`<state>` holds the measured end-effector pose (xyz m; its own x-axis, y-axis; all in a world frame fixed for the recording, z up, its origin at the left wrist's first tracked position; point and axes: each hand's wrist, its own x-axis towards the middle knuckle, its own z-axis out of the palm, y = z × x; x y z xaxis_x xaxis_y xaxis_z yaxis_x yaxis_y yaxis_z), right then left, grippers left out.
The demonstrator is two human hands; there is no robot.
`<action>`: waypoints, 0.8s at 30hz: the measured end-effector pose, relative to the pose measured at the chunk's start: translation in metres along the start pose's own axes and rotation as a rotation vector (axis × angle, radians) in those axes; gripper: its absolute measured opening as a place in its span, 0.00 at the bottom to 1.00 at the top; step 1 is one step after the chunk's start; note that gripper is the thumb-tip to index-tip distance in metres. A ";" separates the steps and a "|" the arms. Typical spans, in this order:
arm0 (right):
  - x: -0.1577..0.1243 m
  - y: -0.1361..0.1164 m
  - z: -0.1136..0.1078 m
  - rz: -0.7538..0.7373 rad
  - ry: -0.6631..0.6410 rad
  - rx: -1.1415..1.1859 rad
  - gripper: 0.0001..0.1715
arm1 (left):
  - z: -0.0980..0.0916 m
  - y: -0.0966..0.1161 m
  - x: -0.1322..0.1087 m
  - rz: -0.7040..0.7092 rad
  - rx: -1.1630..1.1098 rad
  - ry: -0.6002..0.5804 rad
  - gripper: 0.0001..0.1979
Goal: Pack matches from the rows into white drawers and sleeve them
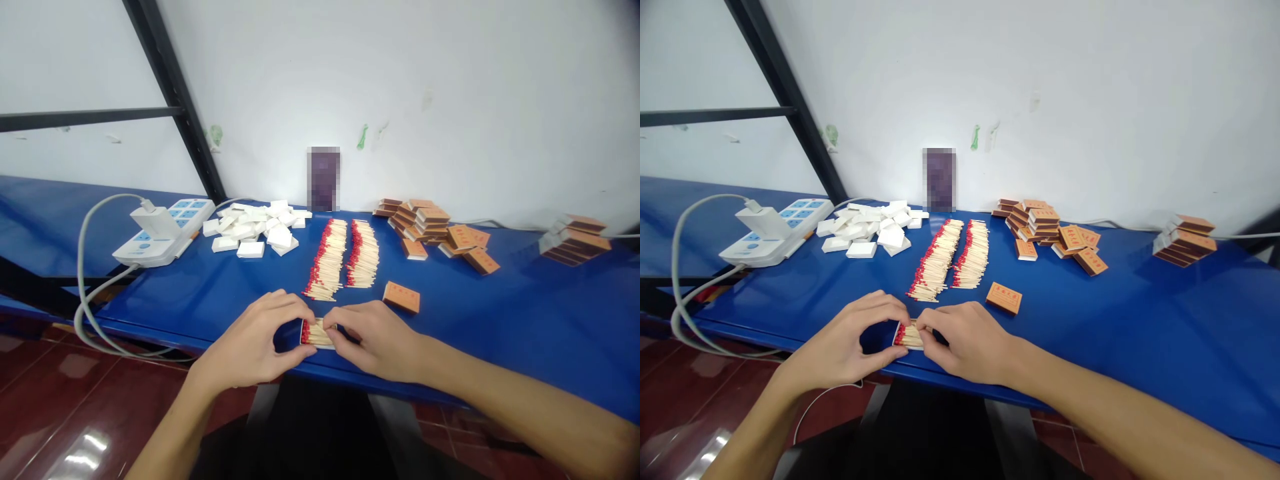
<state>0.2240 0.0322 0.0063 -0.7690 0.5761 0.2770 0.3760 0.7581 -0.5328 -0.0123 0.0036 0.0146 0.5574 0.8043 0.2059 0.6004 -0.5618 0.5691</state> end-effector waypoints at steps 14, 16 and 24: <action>0.004 -0.003 0.000 0.133 0.070 0.059 0.05 | -0.001 0.000 -0.001 -0.003 -0.025 -0.016 0.06; 0.004 -0.002 0.000 0.115 0.060 0.063 0.06 | -0.002 0.000 -0.001 -0.007 -0.027 -0.018 0.06; 0.004 -0.004 -0.001 0.138 0.046 0.055 0.04 | -0.002 0.001 0.000 -0.005 -0.010 -0.027 0.08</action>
<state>0.2197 0.0321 0.0103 -0.6872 0.6879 0.2335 0.4468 0.6536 -0.6108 -0.0132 0.0036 0.0167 0.5693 0.8018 0.1816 0.5976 -0.5553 0.5784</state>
